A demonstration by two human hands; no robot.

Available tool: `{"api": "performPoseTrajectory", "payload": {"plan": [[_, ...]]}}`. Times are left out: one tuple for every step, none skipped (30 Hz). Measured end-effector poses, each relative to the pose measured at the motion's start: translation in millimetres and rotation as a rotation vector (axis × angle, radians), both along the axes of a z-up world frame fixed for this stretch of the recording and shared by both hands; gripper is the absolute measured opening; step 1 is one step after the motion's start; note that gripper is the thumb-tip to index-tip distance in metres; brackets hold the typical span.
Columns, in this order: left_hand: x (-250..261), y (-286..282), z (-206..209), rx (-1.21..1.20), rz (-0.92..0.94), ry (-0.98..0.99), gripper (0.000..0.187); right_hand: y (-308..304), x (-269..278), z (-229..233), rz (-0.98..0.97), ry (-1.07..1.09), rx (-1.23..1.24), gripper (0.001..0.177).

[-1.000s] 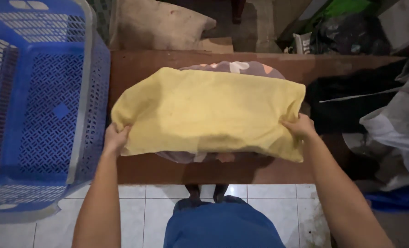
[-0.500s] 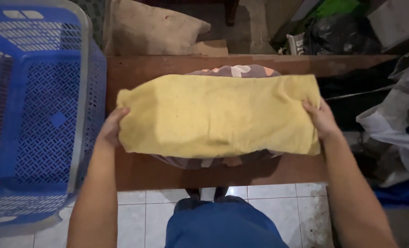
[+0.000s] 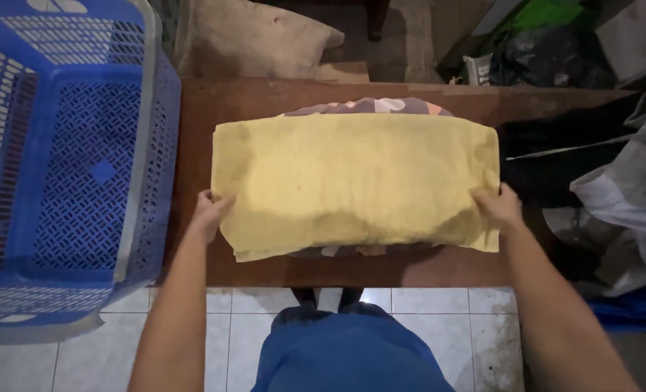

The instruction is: Folding laundry including a yellow towel and undergarments.

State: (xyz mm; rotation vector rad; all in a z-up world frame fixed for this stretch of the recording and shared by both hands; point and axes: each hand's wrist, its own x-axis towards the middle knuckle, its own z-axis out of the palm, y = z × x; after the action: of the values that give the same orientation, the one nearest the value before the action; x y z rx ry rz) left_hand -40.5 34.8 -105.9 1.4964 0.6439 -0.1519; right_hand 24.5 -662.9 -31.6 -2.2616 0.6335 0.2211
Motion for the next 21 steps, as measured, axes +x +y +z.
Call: {"api": "performPoseTrajectory", "payload": {"plan": [[-5, -3, 13, 0.000, -0.002, 0.001, 0.062, 3, -6, 4, -0.002, 0.001, 0.000, 0.055], [-9, -6, 25, -0.021, -0.024, 0.104, 0.058, 5, -13, 7, -0.030, 0.025, 0.139, 0.056], [-17, -9, 37, -0.041, -0.045, 0.210, 0.054, 9, -21, 10, -0.057, 0.053, 0.279, 0.057], [-22, -5, 37, -0.041, -0.044, 0.215, 0.054, 8, -28, 12, -0.057, 0.058, 0.279, 0.057], [-25, 0, 37, -0.012, -0.198, 0.265, 0.052, 7, -31, 14, -0.016, 0.047, 0.295, 0.054], [-27, 5, 38, 0.017, -0.352, 0.313, 0.051, 7, -34, 16, 0.026, 0.037, 0.311, 0.050], [-25, 5, 38, 0.016, -0.353, 0.311, 0.051, 3, -33, 13, 0.025, 0.035, 0.310, 0.050], [-23, 5, 38, 0.076, -0.311, 0.192, 0.051, -2, -32, 11, 0.078, -0.040, 0.249, 0.046], [-23, 4, 38, 0.134, -0.270, 0.076, 0.050, -6, -34, 9, 0.128, -0.110, 0.188, 0.043], [-20, -4, 47, 0.132, -0.274, 0.078, 0.050, -10, -34, 1, 0.125, -0.108, 0.186, 0.043], [-17, -10, 56, 0.366, -0.302, 0.001, 0.050, -13, -34, -8, 0.110, -0.123, 0.189, 0.041], [-13, -17, 65, 0.599, -0.327, -0.078, 0.050, -17, -34, -17, 0.095, -0.137, 0.193, 0.039], [-13, -35, 69, 0.596, -0.333, -0.079, 0.050, -15, -37, -12, 0.088, -0.137, 0.190, 0.039], [-13, -52, 73, 1.005, -0.240, -0.174, 0.052, -13, -40, -7, 0.016, -0.061, 0.288, 0.041], [-9, -70, 77, 1.408, -0.131, -0.280, 0.054, -12, -40, -2, -0.058, 0.010, 0.384, 0.042], [6, -94, 63, 1.405, -0.135, -0.289, 0.054, -5, -39, 13, -0.065, 0.004, 0.382, 0.042], [16, -119, 48, 1.481, -0.554, -0.125, 0.045, 1, -42, 28, -0.096, 0.048, 0.486, 0.044], [26, -144, 33, 1.518, -0.981, 0.041, 0.038, 7, -44, 43, -0.127, 0.090, 0.590, 0.047], [21, -179, 47, 1.514, -0.986, 0.033, 0.038, 8, -45, 48, -0.134, 0.087, 0.586, 0.047], [16, -212, 61, 1.345, -0.911, -0.264, 0.056, 9, -45, 54, -0.123, 0.064, 0.651, 0.048], [12, -244, 76, 1.162, -0.824, -0.545, 0.079, 11, -42, 59, -0.108, 0.037, 0.718, 0.050]]}}
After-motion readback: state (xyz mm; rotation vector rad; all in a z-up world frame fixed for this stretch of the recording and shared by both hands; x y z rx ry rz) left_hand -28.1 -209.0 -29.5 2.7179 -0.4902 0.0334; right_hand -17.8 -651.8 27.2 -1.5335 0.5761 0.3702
